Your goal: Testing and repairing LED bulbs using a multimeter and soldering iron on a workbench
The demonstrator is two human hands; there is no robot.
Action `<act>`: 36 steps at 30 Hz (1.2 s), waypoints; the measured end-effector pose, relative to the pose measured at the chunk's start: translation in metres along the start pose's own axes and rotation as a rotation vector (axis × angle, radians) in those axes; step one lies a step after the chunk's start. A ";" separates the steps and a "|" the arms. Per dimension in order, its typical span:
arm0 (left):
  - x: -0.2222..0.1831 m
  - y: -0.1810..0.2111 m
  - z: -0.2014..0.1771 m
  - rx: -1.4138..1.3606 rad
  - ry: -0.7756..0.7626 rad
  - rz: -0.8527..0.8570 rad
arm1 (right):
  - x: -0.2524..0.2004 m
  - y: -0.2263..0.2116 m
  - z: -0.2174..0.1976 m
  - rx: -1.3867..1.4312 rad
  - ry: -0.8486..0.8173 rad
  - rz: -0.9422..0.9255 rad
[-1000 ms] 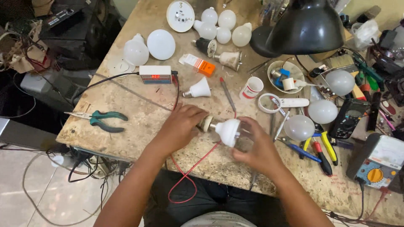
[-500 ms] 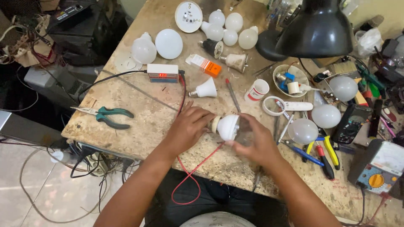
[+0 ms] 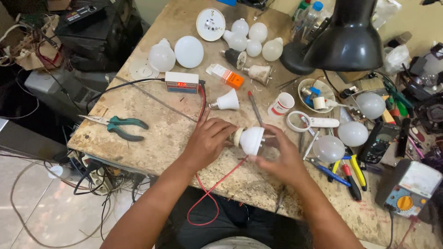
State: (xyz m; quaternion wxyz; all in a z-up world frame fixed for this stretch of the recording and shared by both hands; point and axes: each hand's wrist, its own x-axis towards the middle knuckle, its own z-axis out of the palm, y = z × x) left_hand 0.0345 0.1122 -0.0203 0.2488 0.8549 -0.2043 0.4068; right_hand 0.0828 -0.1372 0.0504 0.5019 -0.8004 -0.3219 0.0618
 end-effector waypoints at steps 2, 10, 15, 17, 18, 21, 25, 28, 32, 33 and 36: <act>0.001 0.000 -0.001 -0.010 -0.002 0.002 | -0.001 -0.002 -0.003 0.060 0.030 0.237; -0.002 0.000 0.003 0.011 0.036 0.008 | 0.003 -0.006 -0.002 0.067 -0.058 0.126; 0.002 0.002 0.000 0.026 0.044 0.003 | 0.008 -0.001 -0.005 -0.139 -0.105 0.407; 0.004 0.003 -0.001 0.028 0.083 -0.010 | 0.006 0.001 -0.002 0.109 -0.095 0.037; 0.001 0.006 0.000 0.028 0.086 -0.018 | 0.004 -0.004 -0.003 0.107 -0.103 0.040; 0.004 0.005 0.000 0.054 0.091 0.006 | 0.005 -0.007 -0.008 0.070 -0.076 0.015; 0.005 0.006 -0.002 0.057 0.054 0.011 | 0.006 0.001 -0.015 0.024 -0.095 0.290; -0.001 0.003 0.003 0.068 0.063 0.002 | 0.004 0.002 -0.013 0.070 -0.075 0.146; 0.000 0.003 0.002 0.071 0.089 0.025 | 0.001 0.008 -0.003 0.094 -0.031 0.034; 0.001 0.003 0.002 0.069 0.089 0.029 | 0.001 0.008 -0.002 0.093 -0.027 0.033; 0.000 0.004 0.002 0.055 0.082 0.036 | 0.000 0.011 0.000 0.132 0.012 0.063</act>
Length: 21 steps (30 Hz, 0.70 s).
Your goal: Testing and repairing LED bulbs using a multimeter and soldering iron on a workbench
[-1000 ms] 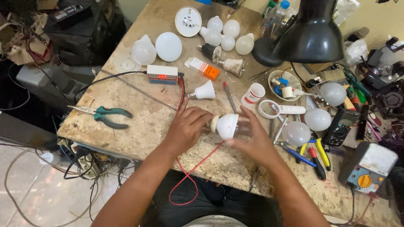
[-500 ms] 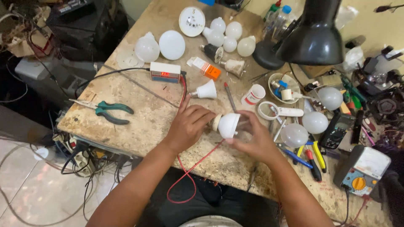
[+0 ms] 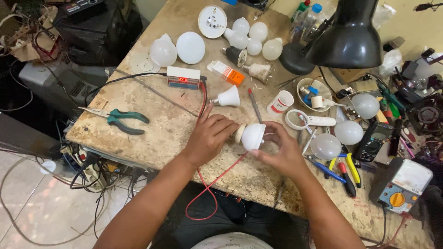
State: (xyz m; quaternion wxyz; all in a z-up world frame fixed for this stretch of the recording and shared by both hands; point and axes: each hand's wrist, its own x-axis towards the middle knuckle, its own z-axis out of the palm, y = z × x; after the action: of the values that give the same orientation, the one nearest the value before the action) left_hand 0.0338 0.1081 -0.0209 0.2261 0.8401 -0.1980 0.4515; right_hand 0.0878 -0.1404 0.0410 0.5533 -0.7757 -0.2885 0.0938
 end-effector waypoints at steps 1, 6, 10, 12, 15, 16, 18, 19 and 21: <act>0.000 0.000 0.000 -0.005 -0.006 -0.003 | 0.000 0.003 -0.001 -0.002 -0.001 0.003; 0.003 -0.001 0.000 0.011 0.055 0.002 | 0.005 -0.005 -0.013 0.091 -0.048 0.113; 0.005 0.004 -0.003 0.054 0.075 0.006 | 0.009 -0.007 -0.006 0.113 -0.044 0.215; 0.005 0.007 -0.004 0.059 0.077 -0.001 | 0.010 -0.003 -0.002 0.115 -0.030 0.196; 0.008 0.007 -0.003 0.056 0.075 0.006 | 0.013 0.010 -0.004 0.076 -0.040 0.058; 0.009 0.008 -0.004 0.066 0.079 0.017 | 0.012 0.005 -0.004 0.030 -0.058 -0.005; 0.010 0.008 -0.003 0.074 0.084 0.027 | 0.011 0.000 -0.005 -0.017 -0.077 -0.066; 0.009 0.007 -0.003 0.093 0.082 0.036 | 0.010 0.001 -0.005 -0.019 -0.085 -0.080; 0.009 0.007 -0.004 0.112 0.077 0.042 | 0.010 0.003 -0.005 -0.019 -0.096 -0.092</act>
State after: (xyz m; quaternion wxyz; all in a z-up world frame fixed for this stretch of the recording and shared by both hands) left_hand 0.0322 0.1031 -0.0100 0.1767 0.8292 -0.1815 0.4983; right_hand 0.0992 -0.1397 0.0418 0.5353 -0.7613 -0.3512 0.1028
